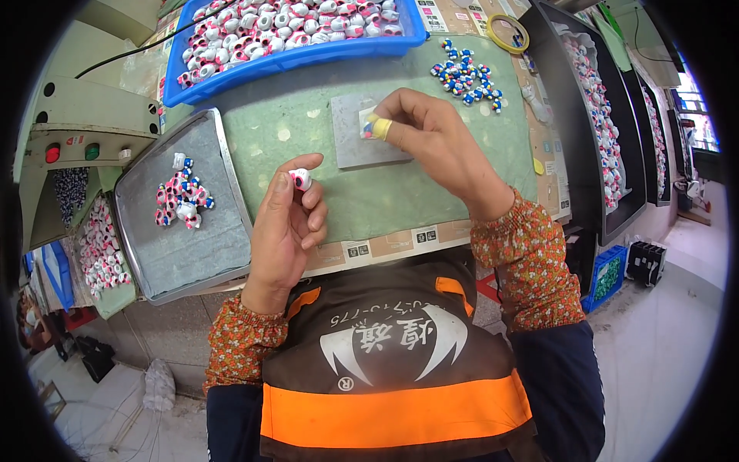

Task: The person assembles small figurines by dipping components into adhesive, attaching the pieces together by hand, and placing the assembled figurines onto a tray.

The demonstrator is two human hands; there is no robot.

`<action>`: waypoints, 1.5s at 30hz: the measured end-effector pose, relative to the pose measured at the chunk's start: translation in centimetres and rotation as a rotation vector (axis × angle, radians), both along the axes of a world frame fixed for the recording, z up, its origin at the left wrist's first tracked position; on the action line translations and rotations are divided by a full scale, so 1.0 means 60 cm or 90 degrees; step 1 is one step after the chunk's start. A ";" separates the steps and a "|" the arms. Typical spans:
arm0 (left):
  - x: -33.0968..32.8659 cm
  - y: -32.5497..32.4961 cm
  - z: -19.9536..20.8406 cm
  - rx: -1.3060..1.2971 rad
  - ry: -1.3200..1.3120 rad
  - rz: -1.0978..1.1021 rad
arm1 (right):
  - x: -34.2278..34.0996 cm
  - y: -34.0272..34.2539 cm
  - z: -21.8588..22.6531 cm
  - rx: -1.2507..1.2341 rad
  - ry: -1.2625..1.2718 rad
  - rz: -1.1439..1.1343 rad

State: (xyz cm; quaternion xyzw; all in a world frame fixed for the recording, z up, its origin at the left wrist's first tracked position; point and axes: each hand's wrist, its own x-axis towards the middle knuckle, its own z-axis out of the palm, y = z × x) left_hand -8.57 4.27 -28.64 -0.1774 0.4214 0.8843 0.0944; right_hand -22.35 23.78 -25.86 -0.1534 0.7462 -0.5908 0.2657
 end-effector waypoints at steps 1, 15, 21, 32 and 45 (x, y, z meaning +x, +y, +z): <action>0.001 0.003 -0.003 0.020 0.002 0.013 | 0.009 -0.004 -0.003 -0.001 -0.001 -0.001; 0.010 0.055 -0.036 0.038 0.036 0.183 | 0.104 -0.056 -0.010 -0.088 0.027 0.048; 0.009 0.069 -0.042 -0.013 0.050 0.196 | 0.114 -0.064 -0.013 -0.115 -0.020 0.008; 0.016 0.097 -0.049 -0.170 0.094 0.279 | 0.147 -0.077 -0.050 -0.065 0.143 -0.031; 0.018 0.095 -0.055 -0.450 0.165 0.299 | 0.149 -0.080 -0.095 -0.147 0.342 -0.034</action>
